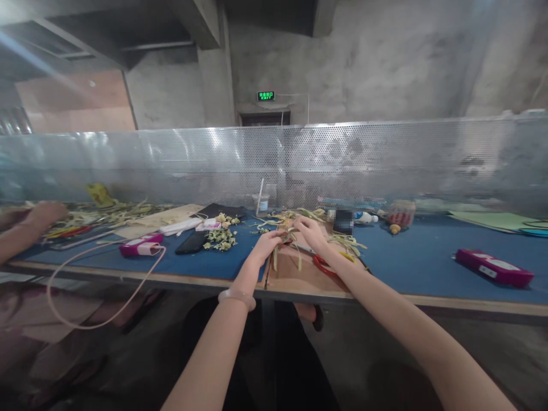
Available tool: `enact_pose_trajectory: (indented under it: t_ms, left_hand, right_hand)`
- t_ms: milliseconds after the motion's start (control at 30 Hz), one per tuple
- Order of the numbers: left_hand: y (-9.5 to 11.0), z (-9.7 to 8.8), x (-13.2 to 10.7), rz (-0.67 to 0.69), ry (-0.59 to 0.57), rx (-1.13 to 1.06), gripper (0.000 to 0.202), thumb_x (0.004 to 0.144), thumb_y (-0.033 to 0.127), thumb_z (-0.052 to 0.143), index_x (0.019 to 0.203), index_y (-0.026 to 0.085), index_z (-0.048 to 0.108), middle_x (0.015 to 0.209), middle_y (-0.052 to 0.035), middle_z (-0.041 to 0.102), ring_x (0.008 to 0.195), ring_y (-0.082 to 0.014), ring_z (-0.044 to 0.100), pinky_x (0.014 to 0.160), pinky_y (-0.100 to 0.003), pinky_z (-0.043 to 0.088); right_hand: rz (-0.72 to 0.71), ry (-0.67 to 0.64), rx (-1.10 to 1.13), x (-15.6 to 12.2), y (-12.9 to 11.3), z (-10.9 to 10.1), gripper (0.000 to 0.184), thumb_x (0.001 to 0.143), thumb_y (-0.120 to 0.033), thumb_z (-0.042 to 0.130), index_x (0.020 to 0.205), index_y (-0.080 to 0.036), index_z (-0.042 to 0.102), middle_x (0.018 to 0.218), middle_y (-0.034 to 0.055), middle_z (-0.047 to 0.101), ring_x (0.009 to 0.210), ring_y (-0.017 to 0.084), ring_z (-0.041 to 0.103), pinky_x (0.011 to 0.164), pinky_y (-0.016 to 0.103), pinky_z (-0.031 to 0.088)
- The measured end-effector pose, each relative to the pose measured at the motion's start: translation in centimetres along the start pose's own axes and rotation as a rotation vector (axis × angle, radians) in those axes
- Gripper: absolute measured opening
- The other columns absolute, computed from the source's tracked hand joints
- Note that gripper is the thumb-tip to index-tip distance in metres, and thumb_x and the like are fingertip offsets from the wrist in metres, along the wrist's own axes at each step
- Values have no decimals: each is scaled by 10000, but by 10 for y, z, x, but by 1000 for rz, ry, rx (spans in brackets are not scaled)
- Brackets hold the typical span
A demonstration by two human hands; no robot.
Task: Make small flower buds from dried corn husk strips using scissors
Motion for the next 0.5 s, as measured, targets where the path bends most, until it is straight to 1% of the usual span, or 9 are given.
enact_pose_trajectory:
  t_ms: [133,233,300,367,433,500]
  left_hand:
    - [-6,0,3,-35,-11,-13,285,658,116,555,921,143,660,841,-63,709,699,-165,632,694,-293,488]
    - [-8,0,3,-56,7,-24,308,684,131,539,981,144,621,828,-73,709,635,-155,630,642,-286,489]
    - [-8,-1,3,-67,30,-32,303,703,143,526,1000,138,590,823,-80,708,619,-157,632,616,-284,488]
    - [-9,-1,3,-76,51,-36,269,722,157,512,984,132,572,802,-84,706,606,-158,633,603,-283,486]
    - [-10,-1,4,-84,58,-35,214,735,170,504,935,132,569,773,-83,703,590,-155,630,598,-282,484]
    - [-12,-1,5,-88,50,-29,156,735,190,516,872,139,571,755,-80,701,581,-153,625,593,-278,480]
  right_hand:
    - [76,92,94,6,12,-6,319,816,-455,365,795,-195,548,870,42,599,838,178,544,755,297,426]
    - [153,134,129,9,23,-7,361,844,-451,292,913,-196,538,954,64,593,884,184,543,761,320,439]
    - [195,107,143,9,27,-4,325,840,-404,311,975,-198,523,919,59,603,839,177,562,720,320,456]
    - [225,35,153,6,29,2,290,820,-372,370,994,-192,518,828,42,615,733,167,583,647,309,471]
    - [228,-41,156,3,29,10,274,783,-362,467,981,-182,523,770,25,618,655,156,584,597,293,470]
    - [207,-94,156,0,28,15,296,726,-333,575,971,-173,530,762,15,621,641,143,578,593,278,466]
Point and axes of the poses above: each hand's wrist, its own x-axis towards the middle knuckle, its own z-axis out of the palm, y = z × x, the point moved 4 cm from there along x, towards the middle knuckle
